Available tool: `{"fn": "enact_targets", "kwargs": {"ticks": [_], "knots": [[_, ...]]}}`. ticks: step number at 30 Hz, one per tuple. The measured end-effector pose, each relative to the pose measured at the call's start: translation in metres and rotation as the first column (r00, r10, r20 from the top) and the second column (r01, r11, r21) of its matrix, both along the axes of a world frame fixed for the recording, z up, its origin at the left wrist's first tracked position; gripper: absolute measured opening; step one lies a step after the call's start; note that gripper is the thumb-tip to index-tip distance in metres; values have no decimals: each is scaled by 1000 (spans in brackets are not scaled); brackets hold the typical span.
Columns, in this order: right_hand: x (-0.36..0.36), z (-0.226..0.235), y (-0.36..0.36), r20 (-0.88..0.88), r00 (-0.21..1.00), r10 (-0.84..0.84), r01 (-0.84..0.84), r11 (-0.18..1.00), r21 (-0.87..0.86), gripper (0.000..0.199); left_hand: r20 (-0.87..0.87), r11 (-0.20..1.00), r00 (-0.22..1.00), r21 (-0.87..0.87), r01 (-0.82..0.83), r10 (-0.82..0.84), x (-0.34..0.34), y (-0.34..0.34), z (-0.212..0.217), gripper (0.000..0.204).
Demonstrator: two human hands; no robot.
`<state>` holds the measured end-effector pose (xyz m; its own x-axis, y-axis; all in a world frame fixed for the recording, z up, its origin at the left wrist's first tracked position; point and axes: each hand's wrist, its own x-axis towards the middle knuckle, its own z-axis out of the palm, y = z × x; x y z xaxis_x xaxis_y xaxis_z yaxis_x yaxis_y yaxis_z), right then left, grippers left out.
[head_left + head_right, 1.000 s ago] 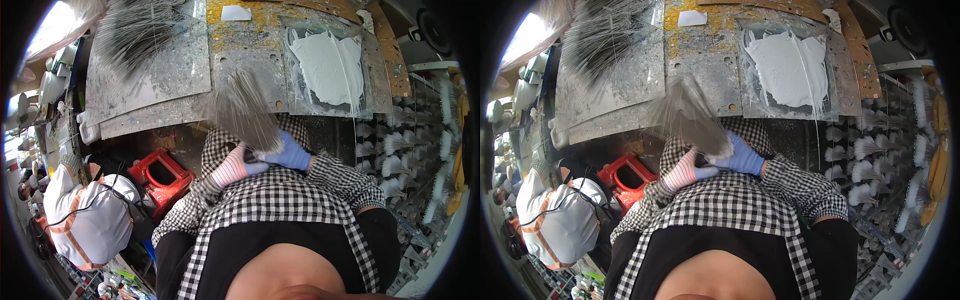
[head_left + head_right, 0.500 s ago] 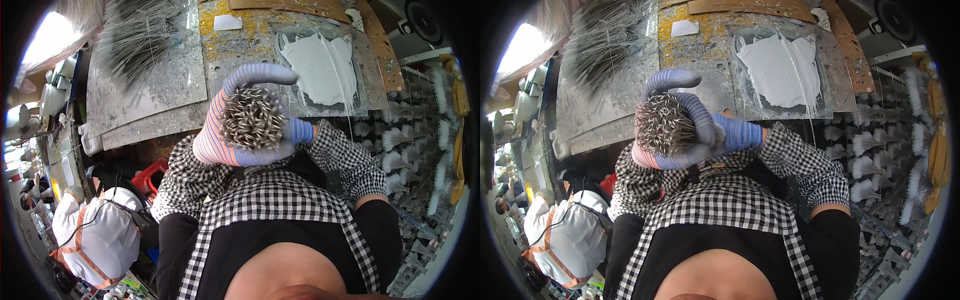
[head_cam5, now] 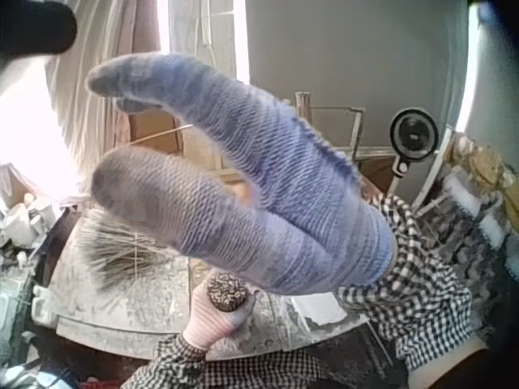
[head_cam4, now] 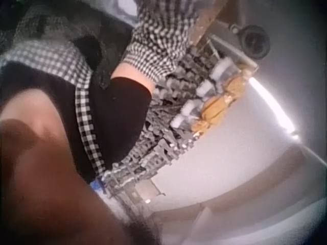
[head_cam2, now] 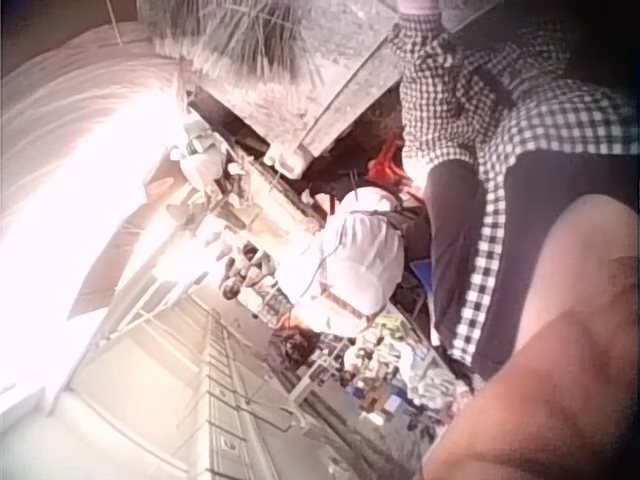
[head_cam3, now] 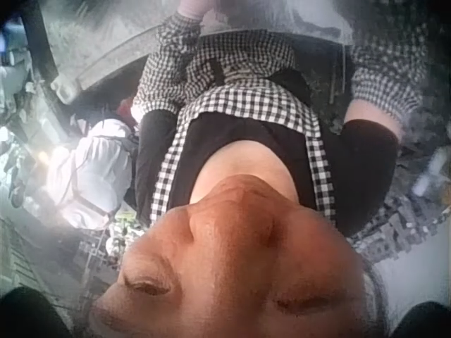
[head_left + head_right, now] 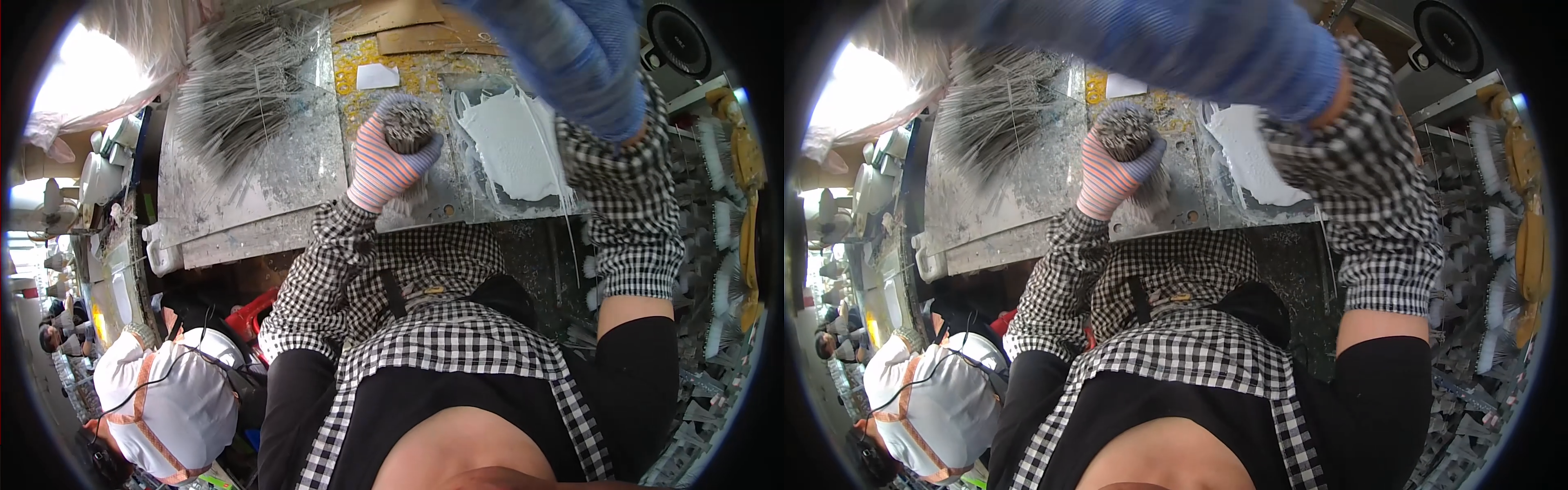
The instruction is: Sorting and aligning synthetic brush fibers into bundles for manufacturing.
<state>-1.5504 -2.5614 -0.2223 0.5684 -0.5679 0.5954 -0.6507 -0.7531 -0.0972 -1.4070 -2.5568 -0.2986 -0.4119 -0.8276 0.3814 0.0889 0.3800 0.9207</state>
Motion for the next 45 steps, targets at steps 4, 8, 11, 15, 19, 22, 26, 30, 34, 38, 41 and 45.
{"fn": "enact_targets", "kwargs": {"ticks": [4,8,11,15,19,22,26,30,34,38,41,45], "knots": [[57,27,14,-96,993,-73,119,689,715,81,433,645,786,-762,58,441,6,18,-42,62],[68,37,2,-111,927,357,-351,934,74,80,405,560,777,-825,83,482,4,22,-58,62],[70,50,6,-28,893,449,-439,884,161,75,331,436,758,-897,69,562,3,-5,-66,61],[50,24,-19,231,862,450,-506,786,355,80,458,508,719,-845,168,523,22,-23,-60,61],[25,24,-12,484,817,314,-466,854,232,111,225,971,969,-233,-49,102,43,-1,20,44],[26,-72,39,585,811,0,-260,896,361,108,-54,935,935,-22,-353,352,30,22,32,24],[40,-200,61,468,799,-379,17,791,611,94,20,980,1000,199,-24,21,27,25,-74,62],[38,-165,80,547,605,-579,-87,635,768,83,31,939,971,264,221,-237,68,7,-91,116],[15,-205,78,251,946,-206,-19,736,677,88,658,935,702,10,354,-273,76,-5,-86,112],[23,-187,91,461,868,-183,-144,797,587,88,646,925,723,-67,373,-245,76,-30,-167,93],[20,-205,101,352,914,-199,-75,771,632,86,749,858,663,-349,376,14,73,-13,-172,93],[23,-155,126,447,890,-89,-185,826,532,67,595,906,746,-68,417,-299,82,37,-107,111]]}}
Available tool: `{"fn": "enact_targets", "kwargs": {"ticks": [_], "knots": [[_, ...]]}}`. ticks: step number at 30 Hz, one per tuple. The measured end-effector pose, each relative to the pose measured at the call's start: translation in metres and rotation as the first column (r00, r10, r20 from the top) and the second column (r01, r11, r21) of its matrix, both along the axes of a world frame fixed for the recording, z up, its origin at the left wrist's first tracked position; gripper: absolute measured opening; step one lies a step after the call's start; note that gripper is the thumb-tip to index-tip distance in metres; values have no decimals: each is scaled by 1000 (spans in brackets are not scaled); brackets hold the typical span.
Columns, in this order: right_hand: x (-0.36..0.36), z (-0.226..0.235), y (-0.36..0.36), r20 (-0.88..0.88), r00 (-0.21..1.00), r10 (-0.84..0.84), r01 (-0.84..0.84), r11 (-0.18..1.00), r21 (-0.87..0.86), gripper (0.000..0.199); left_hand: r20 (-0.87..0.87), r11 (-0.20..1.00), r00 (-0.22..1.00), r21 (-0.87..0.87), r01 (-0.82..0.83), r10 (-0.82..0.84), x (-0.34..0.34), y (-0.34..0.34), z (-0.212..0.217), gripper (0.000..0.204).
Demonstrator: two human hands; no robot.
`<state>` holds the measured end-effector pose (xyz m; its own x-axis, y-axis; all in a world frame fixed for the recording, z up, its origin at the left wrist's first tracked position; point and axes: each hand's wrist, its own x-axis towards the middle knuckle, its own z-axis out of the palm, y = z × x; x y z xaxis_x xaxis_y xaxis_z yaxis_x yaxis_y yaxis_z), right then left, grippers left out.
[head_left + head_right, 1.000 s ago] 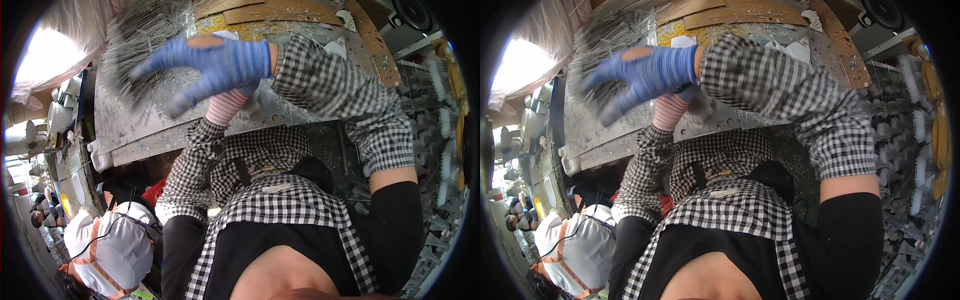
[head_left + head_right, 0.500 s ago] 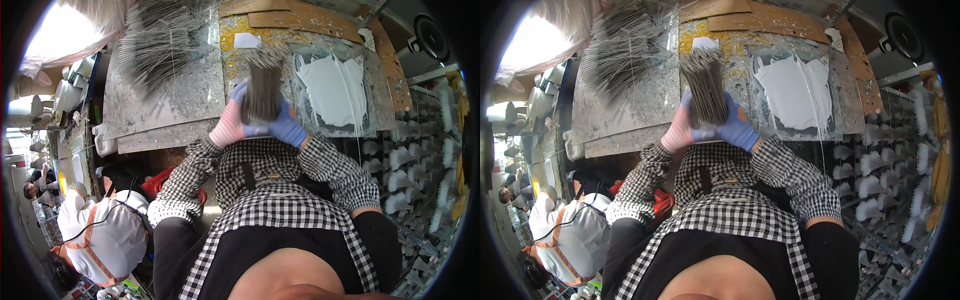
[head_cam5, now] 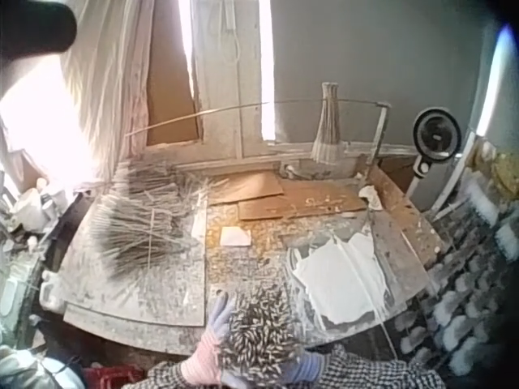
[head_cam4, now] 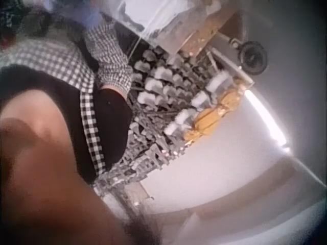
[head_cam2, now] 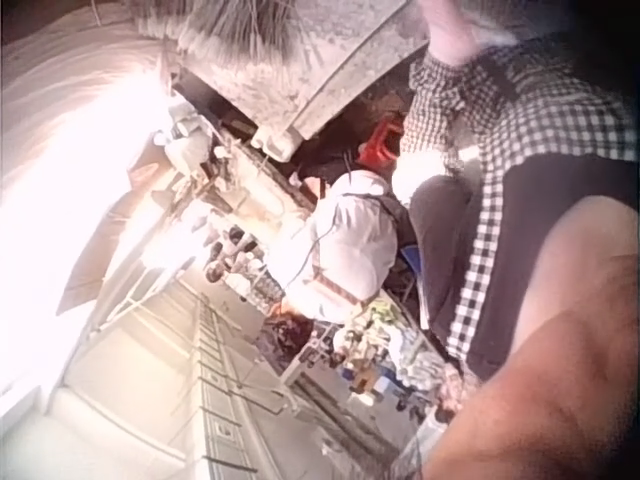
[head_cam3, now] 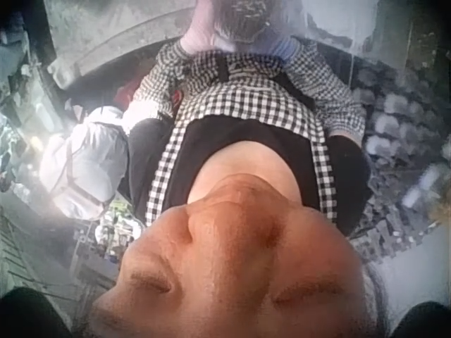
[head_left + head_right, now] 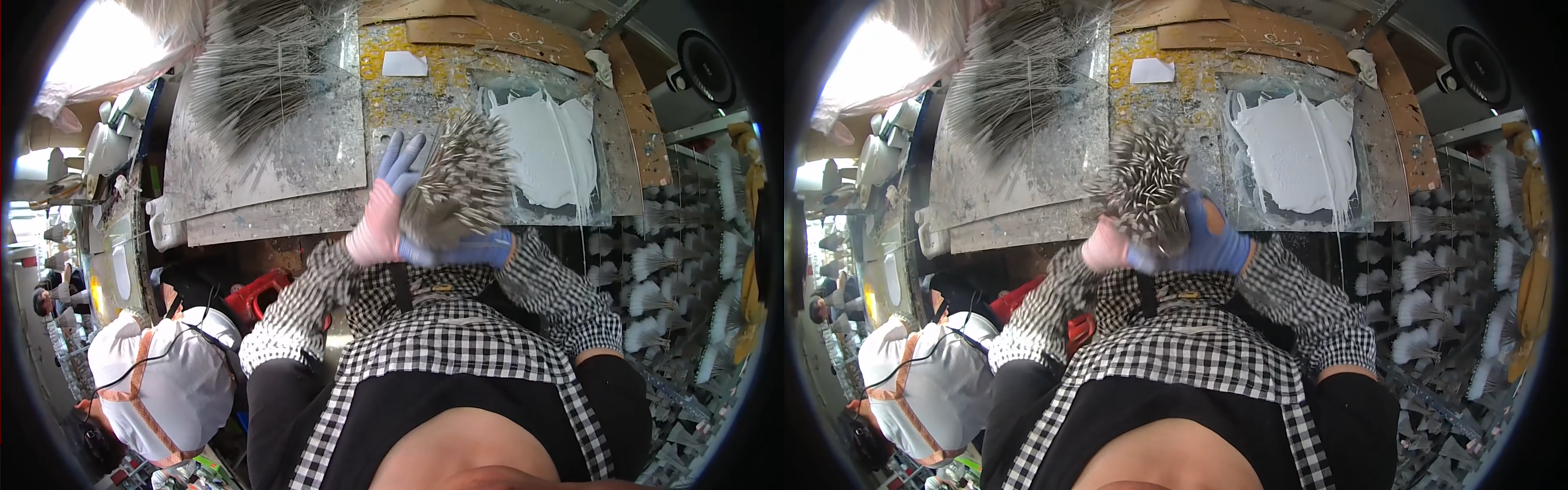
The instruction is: Sorting and aligning synthetic brush fibers into bundles for manufacturing.
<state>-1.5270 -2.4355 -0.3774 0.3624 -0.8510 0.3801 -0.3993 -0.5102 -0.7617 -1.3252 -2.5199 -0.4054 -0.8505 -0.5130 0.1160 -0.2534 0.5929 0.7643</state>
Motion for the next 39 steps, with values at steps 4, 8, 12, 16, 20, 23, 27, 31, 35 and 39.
{"fn": "enact_targets", "kwargs": {"ticks": [4,8,12,16,20,23,27,31,35,39], "knots": [[16,-12,53,-190,981,-38,39,999,-1,65,-432,663,804,746,63,409,0,89,46,94],[31,-14,79,270,911,-312,-41,581,813,66,144,-162,783,985,-56,605,-1,130,5,55],[26,20,81,318,891,-324,-60,611,790,63,-151,818,919,524,-238,364,9,122,75,55],[20,-9,69,140,976,-167,-46,469,882,41,-67,-93,733,980,175,677,-5,138,-2,64],[3,-22,74,475,827,-301,-347,392,852,47,142,-251,805,968,9,576,-9,129,23,55],[-5,-13,71,522,768,-371,-446,276,852,60,128,-204,835,979,-19,536,-6,118,24,54],[8,18,63,496,574,-651,-531,165,831,74,-113,355,894,933,-54,434,-21,122,19,62],[12,6,70,550,639,-537,-260,522,812,88,-70,706,989,707,-43,131,-19,125,12,73],[5,-19,75,476,806,-351,-263,507,821,94,-104,516,976,856,-8,189,-11,144,-27,95],[3,-57,103,385,913,-136,-281,477,833,99,-23,682,990,727,-79,139,15,126,-4,103]]}}
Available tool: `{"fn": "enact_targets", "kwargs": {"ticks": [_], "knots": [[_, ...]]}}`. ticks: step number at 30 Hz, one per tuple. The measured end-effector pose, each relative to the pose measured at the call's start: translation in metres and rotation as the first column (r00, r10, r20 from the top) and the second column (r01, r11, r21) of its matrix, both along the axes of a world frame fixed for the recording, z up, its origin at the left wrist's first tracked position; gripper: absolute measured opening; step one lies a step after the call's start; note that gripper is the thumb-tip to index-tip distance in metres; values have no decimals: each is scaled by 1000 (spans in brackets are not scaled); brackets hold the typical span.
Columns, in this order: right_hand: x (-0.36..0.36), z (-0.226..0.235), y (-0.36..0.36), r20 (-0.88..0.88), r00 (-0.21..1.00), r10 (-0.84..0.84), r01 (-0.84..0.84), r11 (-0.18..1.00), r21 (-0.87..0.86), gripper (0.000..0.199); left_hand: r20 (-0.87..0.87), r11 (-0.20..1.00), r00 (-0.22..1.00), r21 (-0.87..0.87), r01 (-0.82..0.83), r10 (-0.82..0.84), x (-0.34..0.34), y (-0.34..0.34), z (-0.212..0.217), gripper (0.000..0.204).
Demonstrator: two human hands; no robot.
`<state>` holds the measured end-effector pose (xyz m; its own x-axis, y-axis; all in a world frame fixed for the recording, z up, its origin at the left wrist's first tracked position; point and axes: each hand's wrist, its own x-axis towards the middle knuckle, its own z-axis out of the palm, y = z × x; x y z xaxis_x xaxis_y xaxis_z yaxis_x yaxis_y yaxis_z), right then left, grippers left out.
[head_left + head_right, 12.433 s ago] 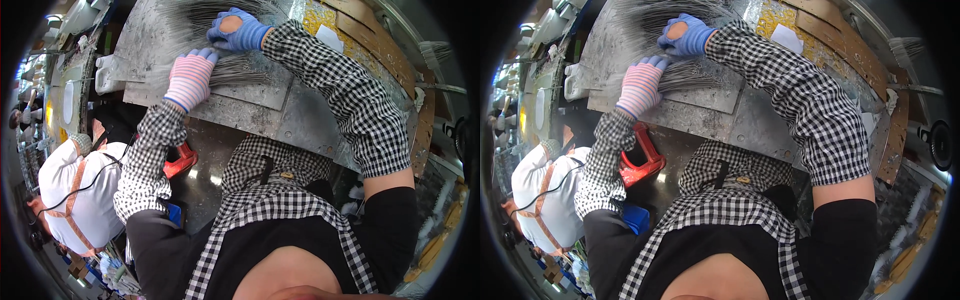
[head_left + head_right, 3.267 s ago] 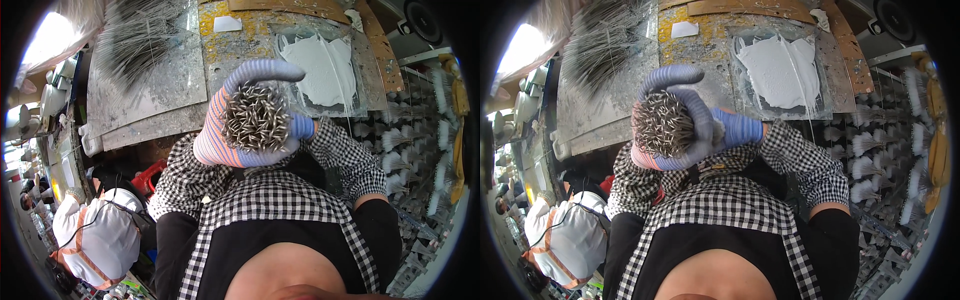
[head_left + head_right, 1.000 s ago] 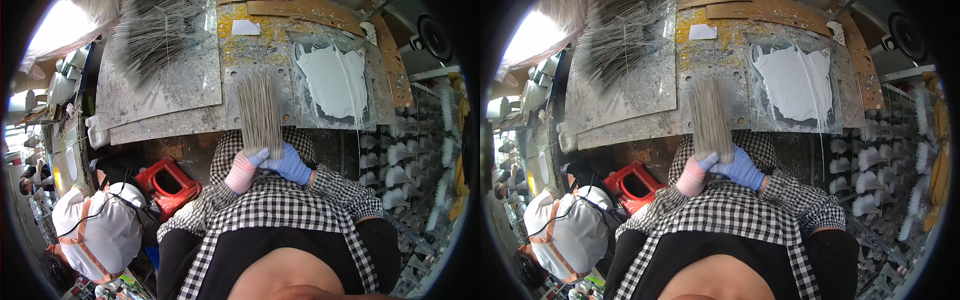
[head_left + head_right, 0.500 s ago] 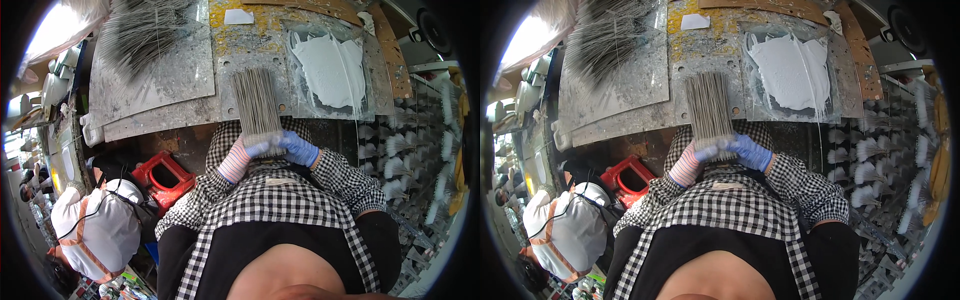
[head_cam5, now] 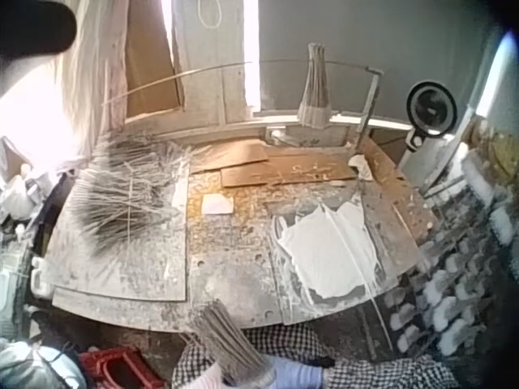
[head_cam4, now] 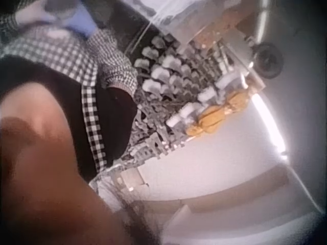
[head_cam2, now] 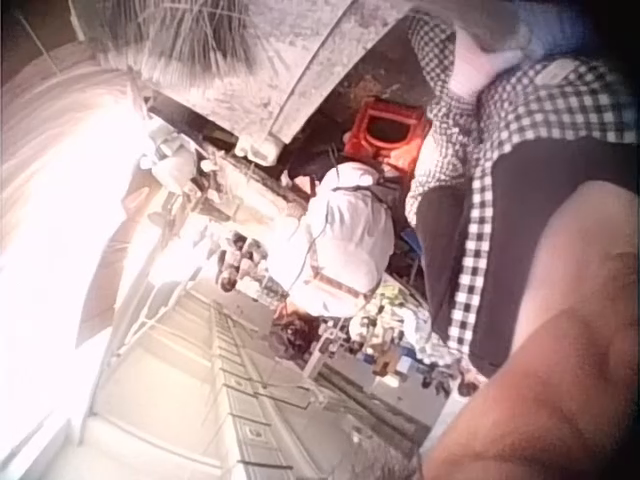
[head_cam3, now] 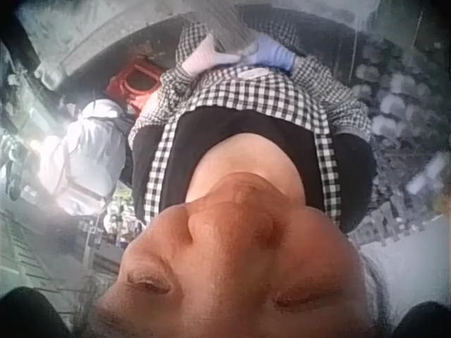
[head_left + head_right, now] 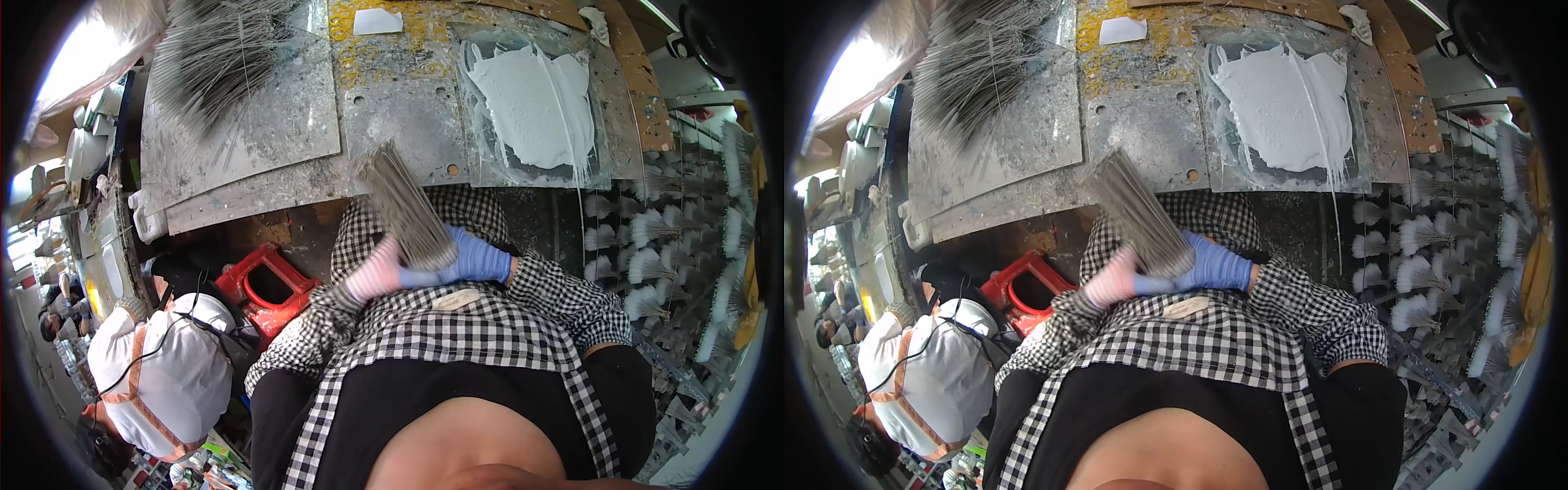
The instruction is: Sorting and aligning synthetic brush fibers into bundles for manufacturing.
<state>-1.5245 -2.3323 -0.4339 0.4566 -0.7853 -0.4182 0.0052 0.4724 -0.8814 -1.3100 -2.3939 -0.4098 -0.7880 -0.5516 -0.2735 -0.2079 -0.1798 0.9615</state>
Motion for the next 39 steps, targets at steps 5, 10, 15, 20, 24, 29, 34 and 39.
{"fn": "enact_targets", "kwargs": {"ticks": [5,10,15,20,24,29,34,39], "knots": [[5,-8,-3,-205,957,203,-254,931,-263,89,-571,813,637,561,-158,518,-15,-71,69,85],[-11,31,-13,-112,993,38,-68,960,-273,91,-424,895,791,265,-358,442,-43,-58,116,48],[-7,60,-91,-111,923,-367,126,564,-816,87,-612,793,769,-369,-485,186,-62,-84,179,39],[20,23,-157,-26,833,-553,398,631,-666,64,-509,710,711,-245,-660,485,-105,-141,137,35],[31,25,-154,53,761,-646,480,507,-716,66,-626,501,684,-483,-718,375,-105,-140,131,34],[27,12,-158,14,727,-686,477,491,-729,74,-590,565,685,-418,-712,427,-103,-143,129,35],[9,59,-172,-105,791,-603,130,333,-934,70,-599,604,713,-430,-670,365,-102,-146,114,37],[6,29,-204,-79,838,-539,193,430,-882,62,-521,721,834,-506,-474,183,-94,-169,137,43]]}}
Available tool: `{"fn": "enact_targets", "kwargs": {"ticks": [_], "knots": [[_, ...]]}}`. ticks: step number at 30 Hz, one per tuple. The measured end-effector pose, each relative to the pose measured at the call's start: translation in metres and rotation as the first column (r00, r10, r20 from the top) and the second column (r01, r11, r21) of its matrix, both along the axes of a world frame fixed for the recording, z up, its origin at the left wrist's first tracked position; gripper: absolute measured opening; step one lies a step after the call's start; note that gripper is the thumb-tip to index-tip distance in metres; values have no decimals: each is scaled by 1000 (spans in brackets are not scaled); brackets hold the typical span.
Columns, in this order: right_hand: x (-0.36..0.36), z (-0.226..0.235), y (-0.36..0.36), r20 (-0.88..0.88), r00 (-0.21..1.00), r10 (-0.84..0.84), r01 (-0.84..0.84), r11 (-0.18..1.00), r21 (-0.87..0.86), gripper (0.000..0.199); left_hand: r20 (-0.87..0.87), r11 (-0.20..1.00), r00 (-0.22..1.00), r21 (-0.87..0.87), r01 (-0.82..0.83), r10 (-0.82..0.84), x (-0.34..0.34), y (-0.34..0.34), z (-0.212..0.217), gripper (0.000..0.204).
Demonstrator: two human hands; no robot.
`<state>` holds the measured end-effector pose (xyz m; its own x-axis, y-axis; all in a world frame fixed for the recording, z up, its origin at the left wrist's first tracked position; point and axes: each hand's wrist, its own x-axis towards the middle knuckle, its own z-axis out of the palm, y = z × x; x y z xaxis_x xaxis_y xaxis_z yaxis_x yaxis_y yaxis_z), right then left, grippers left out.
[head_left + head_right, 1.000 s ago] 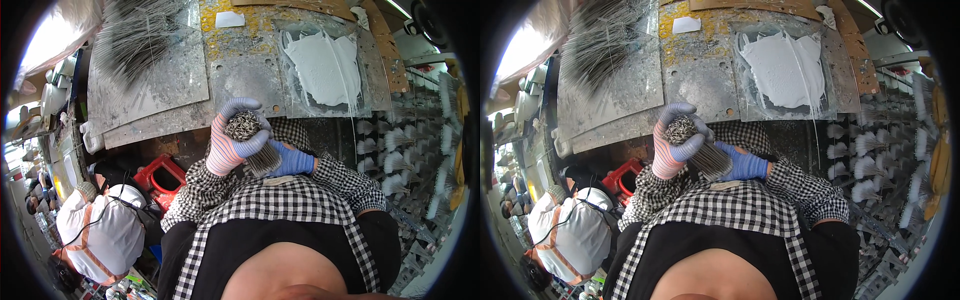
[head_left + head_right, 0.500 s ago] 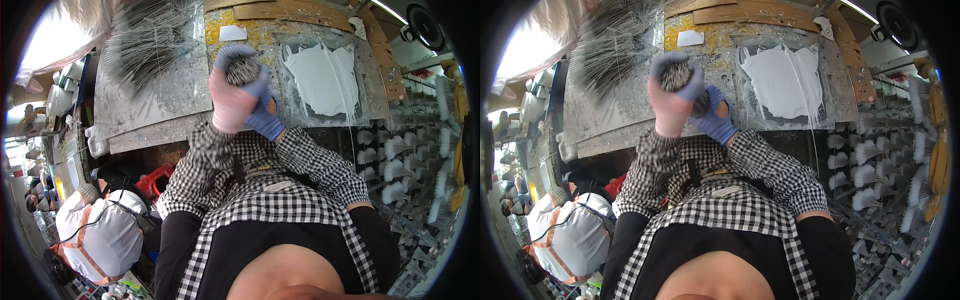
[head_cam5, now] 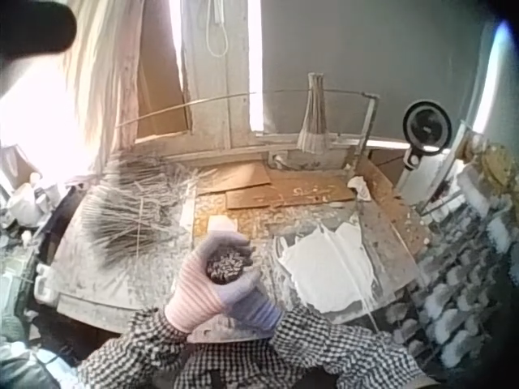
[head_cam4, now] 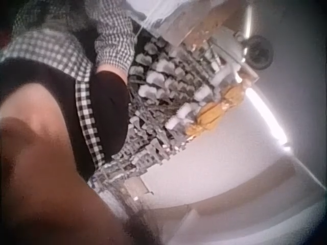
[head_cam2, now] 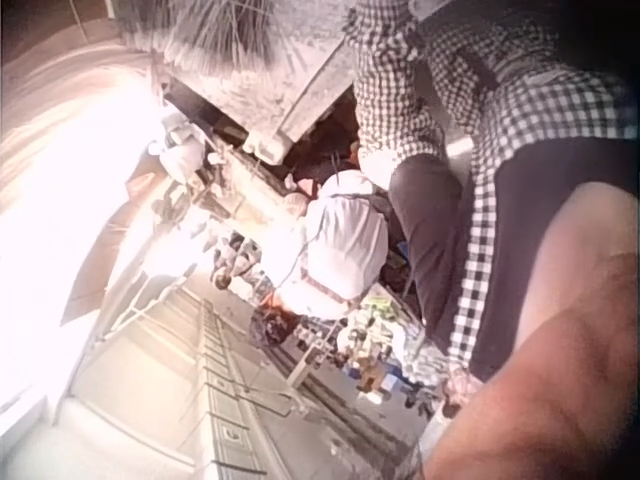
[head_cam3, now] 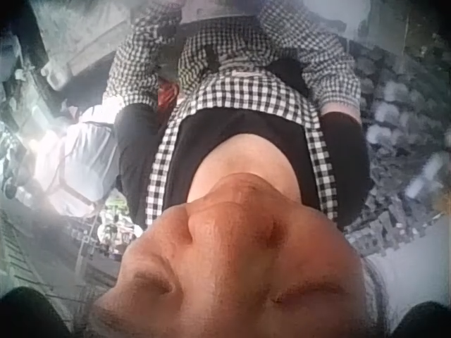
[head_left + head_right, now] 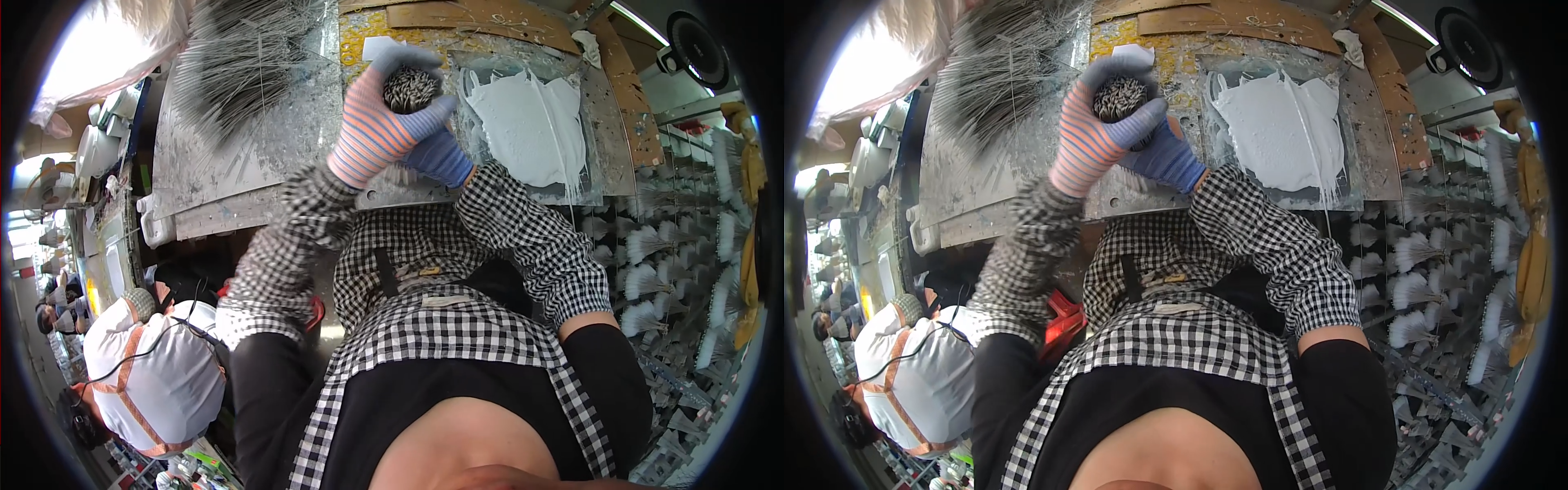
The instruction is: Sorting and aligning synthetic brush fibers into bundles for manufacturing.
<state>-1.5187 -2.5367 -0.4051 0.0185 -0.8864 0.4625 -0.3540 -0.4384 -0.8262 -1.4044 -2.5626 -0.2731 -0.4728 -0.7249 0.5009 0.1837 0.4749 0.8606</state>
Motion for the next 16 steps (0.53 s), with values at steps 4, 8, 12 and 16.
{"fn": "enact_targets", "kwargs": {"ticks": [4,8,12,16], "knots": [[8,63,27,883,450,133,-478,871,113,61,219,736,965,-676,44,143,6,-4,88,35],[-7,50,27,-580,796,173,18,951,309,71,866,693,392,-489,529,311,-7,2,69,43],[-3,58,19,-613,710,347,-27,883,469,69,898,737,312,-435,517,311,-6,-7,65,40],[-29,70,28,-366,888,277,-97,893,440,68,760,620,582,-612,490,290,-8,7,100,31]]}}
